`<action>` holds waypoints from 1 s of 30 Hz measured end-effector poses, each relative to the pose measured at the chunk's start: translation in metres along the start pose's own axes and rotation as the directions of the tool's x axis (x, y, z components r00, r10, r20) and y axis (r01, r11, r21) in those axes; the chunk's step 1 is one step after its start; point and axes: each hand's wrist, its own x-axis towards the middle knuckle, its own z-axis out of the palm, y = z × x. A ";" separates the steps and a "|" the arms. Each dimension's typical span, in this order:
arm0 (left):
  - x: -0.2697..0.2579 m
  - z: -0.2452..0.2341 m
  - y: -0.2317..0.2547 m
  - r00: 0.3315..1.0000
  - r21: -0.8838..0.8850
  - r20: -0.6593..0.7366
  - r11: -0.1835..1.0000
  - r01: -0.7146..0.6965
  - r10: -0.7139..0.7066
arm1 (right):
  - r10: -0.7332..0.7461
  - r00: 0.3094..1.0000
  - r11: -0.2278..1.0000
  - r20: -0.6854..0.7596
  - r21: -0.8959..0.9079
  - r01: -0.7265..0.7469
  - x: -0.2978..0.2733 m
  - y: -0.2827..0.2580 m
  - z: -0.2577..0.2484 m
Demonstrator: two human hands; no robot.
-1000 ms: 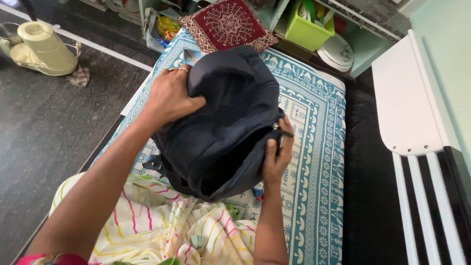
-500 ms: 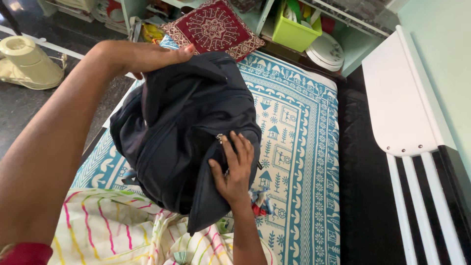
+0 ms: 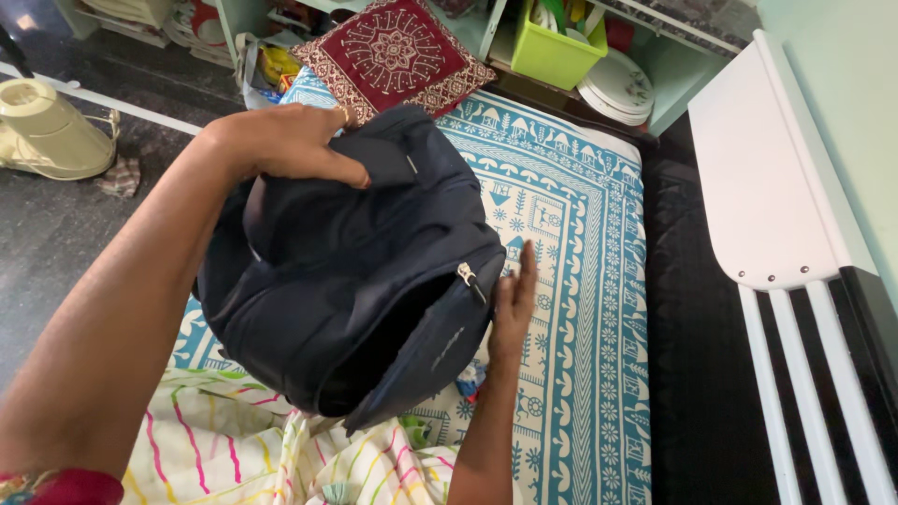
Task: The person wipes the exterior and interior of a dark backpack using a small cloth. They open and close multiple zippers to access different compartments and wipe the inside surfaces before closing the bag.
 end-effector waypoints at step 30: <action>-0.026 0.019 0.009 0.995 0.037 -0.090 0.999 -0.039 0.042 | 0.319 0.916 0.948 0.244 -0.083 -0.308 -0.008 0.022 -0.021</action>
